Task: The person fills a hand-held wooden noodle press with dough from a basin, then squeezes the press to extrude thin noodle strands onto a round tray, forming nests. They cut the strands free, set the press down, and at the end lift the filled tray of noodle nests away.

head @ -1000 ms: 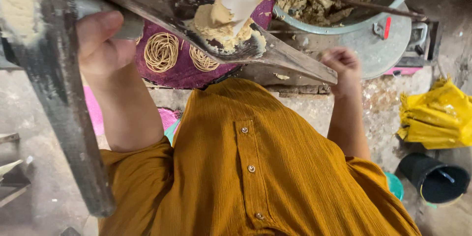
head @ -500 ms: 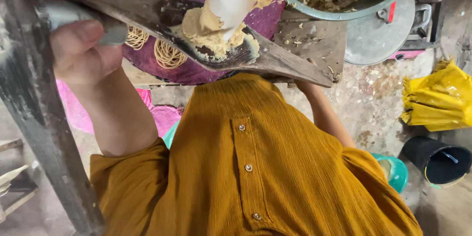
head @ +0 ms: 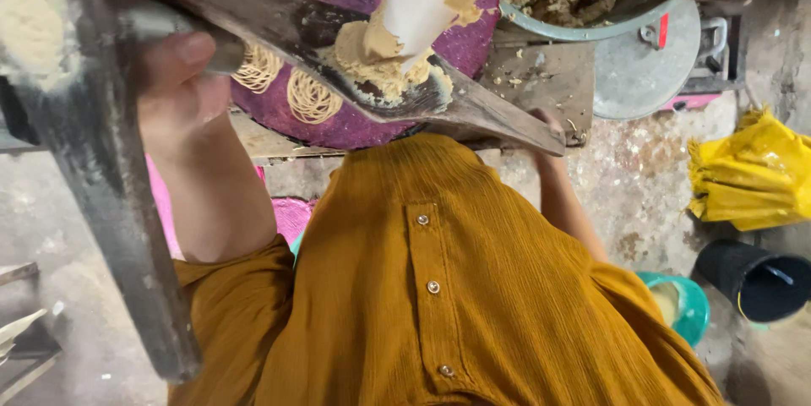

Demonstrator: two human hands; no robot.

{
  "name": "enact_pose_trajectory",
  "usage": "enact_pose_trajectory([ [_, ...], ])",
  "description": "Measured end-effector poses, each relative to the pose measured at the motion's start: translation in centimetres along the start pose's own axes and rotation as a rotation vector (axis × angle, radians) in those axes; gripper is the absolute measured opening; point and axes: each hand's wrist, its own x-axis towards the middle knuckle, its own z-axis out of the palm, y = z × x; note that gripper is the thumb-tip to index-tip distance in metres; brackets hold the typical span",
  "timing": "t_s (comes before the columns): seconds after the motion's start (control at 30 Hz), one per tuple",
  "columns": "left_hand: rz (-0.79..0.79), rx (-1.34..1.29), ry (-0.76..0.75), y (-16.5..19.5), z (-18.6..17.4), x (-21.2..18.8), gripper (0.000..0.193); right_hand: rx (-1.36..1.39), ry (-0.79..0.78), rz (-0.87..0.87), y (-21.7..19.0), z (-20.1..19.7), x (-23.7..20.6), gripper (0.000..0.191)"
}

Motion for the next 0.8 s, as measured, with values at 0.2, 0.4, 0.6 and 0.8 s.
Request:
enact_pose_trajectory([
  [0.2,0.098,0.014,-0.065,0.3,2.0,3.2,0.037,0.768,0.125,-0.063,-3.5,-8.1,5.5,0.013],
  [0.4,0.306,-0.039,-0.214,-3.1,3.8,6.7,0.036,0.094,0.094,-0.249,-14.7,-12.9,10.4,0.05],
  [0.6,0.462,-0.07,-0.376,-4.0,4.0,9.2,0.035,0.26,-0.278,-0.134,-23.7,-10.4,8.8,0.07],
  [0.8,0.501,-0.158,-0.66,-4.0,1.9,11.0,0.036,1.34,-1.272,0.214,-28.6,-3.7,5.7,0.092],
])
